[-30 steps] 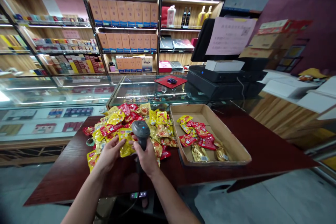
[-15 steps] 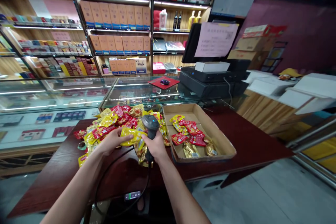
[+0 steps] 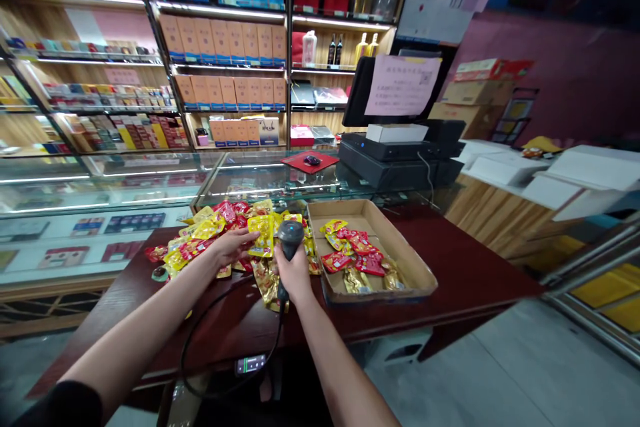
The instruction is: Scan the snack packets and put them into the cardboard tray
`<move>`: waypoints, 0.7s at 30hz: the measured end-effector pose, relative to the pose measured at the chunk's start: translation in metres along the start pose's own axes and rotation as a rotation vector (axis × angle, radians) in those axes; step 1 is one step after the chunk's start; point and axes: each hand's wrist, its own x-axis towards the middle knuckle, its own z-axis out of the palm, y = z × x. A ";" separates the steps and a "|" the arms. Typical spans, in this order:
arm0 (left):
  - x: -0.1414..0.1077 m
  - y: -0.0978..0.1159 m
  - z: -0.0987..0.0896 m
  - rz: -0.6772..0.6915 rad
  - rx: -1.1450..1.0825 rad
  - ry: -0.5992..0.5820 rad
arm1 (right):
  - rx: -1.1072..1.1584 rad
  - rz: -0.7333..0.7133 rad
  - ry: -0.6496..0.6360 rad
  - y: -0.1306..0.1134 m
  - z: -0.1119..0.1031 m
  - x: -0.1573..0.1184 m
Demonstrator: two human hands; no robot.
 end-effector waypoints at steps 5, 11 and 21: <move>0.023 0.010 -0.010 0.034 0.102 0.148 | 0.063 0.193 -0.154 -0.007 0.002 -0.036; 0.027 0.017 -0.005 0.059 0.116 0.169 | 0.123 0.182 -0.281 -0.004 0.013 -0.069; 0.002 0.002 0.002 0.044 0.069 0.016 | 0.153 0.220 -0.287 -0.004 0.014 -0.087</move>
